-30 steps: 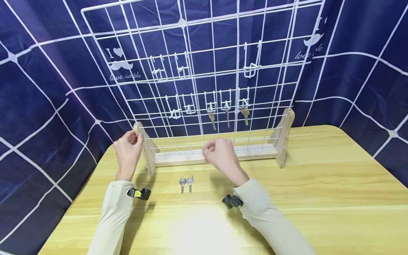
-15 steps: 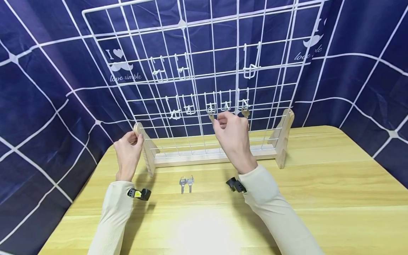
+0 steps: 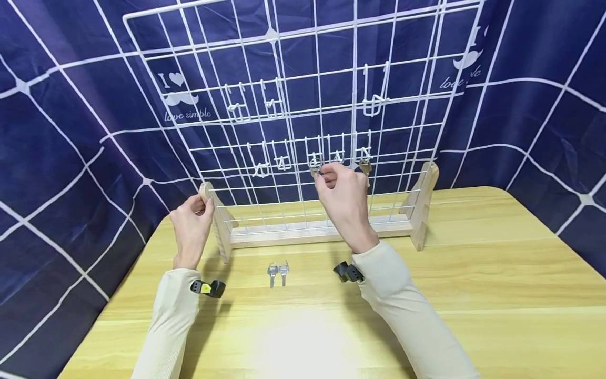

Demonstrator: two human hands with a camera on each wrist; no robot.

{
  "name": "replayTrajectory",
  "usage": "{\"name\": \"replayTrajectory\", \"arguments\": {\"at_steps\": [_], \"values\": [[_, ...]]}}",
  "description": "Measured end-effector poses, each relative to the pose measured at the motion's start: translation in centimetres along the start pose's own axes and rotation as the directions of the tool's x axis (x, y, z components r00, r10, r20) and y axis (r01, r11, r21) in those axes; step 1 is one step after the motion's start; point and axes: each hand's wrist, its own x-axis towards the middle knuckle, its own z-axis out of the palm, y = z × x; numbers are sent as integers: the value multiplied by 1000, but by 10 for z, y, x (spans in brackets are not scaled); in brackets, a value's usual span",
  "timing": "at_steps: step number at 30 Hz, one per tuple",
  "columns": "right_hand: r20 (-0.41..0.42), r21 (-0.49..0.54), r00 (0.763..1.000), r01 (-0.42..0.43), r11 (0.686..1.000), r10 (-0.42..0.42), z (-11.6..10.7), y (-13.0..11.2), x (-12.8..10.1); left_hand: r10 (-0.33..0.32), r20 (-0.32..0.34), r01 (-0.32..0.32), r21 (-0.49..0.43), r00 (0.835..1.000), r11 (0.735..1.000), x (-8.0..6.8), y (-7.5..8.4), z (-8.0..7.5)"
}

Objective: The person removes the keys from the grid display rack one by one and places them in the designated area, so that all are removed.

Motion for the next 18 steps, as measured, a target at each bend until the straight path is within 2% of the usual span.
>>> {"name": "replayTrajectory", "arguments": {"at_steps": [8, 18], "values": [[-37, 13, 999, 4, 1000, -3, 6, 5, 0, 1, -9, -1, -11, 1000, 1000, 0, 0, 2], [-99, 189, 995, 19, 982, 0, 13, 10, -2, 6, -16, -6, -12, 1000, 1000, 0, -1, 1]]}}
